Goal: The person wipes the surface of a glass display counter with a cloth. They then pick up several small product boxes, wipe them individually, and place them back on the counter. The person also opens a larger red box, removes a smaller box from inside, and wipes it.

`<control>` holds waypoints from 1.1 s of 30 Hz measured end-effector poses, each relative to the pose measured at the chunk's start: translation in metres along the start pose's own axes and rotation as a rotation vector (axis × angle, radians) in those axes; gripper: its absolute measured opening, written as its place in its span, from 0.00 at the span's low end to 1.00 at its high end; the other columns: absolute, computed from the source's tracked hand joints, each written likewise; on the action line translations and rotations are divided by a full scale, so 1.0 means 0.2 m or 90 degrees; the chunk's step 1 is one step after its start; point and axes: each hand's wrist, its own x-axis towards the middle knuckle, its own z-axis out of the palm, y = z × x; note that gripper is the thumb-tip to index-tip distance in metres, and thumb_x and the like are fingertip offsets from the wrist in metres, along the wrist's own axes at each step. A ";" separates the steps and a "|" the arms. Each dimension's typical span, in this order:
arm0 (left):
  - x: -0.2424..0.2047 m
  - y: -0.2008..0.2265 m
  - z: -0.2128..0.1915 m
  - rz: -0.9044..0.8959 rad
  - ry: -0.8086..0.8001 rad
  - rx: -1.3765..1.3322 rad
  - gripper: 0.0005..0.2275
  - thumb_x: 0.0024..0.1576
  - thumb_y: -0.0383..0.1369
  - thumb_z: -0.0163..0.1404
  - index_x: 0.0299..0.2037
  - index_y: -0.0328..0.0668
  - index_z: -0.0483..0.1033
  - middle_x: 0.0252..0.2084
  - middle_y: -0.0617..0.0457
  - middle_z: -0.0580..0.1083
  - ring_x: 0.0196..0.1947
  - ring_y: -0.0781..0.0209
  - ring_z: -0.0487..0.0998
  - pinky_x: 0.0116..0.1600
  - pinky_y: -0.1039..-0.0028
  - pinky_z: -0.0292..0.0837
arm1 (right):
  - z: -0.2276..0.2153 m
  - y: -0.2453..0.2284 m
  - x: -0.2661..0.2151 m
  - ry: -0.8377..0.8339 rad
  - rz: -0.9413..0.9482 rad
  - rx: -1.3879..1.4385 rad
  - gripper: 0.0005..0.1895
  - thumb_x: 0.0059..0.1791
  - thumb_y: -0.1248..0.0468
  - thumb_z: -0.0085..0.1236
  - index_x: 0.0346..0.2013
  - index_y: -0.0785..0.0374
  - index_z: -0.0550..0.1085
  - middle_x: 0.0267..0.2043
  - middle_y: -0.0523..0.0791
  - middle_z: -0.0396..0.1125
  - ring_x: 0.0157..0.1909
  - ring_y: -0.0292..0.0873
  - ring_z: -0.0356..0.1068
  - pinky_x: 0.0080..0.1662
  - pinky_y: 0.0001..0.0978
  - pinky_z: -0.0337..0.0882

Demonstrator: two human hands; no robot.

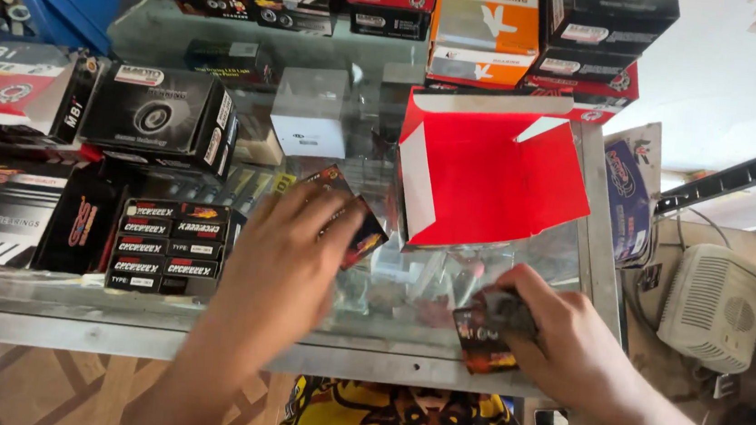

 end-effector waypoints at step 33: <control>0.03 0.43 0.05 0.064 0.207 -0.607 0.22 0.46 0.16 0.57 0.52 0.34 0.69 0.57 0.38 0.74 0.53 0.45 0.82 0.58 0.63 0.83 | 0.02 -0.05 -0.11 0.183 0.078 0.687 0.19 0.52 0.65 0.45 0.54 0.73 0.72 0.36 0.54 0.72 0.28 0.43 0.64 0.32 0.32 0.61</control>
